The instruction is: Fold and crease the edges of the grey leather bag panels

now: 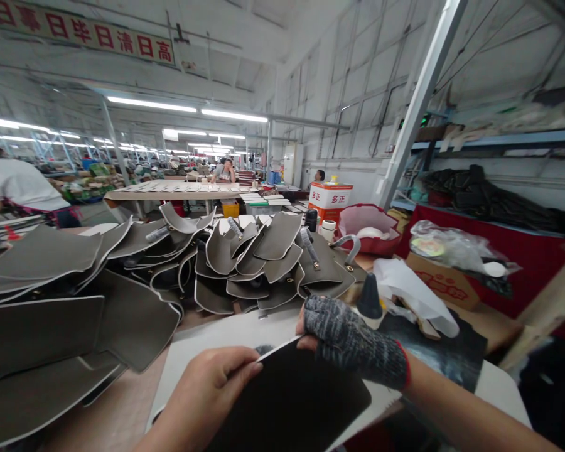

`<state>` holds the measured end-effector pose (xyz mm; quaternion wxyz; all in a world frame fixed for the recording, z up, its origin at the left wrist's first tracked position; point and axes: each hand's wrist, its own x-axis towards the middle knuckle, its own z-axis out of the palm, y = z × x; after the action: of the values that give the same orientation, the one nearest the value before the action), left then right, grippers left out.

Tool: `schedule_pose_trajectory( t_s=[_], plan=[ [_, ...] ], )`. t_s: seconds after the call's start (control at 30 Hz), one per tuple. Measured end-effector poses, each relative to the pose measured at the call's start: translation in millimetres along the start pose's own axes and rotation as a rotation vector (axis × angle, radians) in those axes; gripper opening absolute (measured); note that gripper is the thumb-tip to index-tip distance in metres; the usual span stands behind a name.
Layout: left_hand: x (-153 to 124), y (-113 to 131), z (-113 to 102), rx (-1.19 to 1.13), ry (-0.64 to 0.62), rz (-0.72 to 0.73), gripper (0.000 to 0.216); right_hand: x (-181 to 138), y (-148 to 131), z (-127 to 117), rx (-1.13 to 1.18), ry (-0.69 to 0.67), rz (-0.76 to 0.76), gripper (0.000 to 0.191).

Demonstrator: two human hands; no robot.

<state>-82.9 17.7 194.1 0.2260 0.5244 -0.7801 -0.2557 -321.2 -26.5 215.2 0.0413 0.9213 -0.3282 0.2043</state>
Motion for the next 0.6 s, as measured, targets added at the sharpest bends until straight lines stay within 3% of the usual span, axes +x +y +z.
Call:
schedule_pose_trajectory(
  t_s=[0.2, 0.4, 0.6],
  plan=[
    [-2.4, -1.4, 4.1, 0.170, 0.042, 0.068, 0.028, 1.2, -11.6, -4.1, 0.015, -0.050, 0.124, 0.008],
    [-2.8, 9.8, 0.4, 0.334, 0.056, 0.126, 0.029, 0.4, -20.1, -4.0, -0.067, -0.086, 0.071, 0.019],
    [4.5, 22.0, 10.9, 0.236, 0.034, 0.175, 0.031, -8.4, -34.5, 22.5, -0.304, 0.203, -0.002, 0.033]
  ],
)
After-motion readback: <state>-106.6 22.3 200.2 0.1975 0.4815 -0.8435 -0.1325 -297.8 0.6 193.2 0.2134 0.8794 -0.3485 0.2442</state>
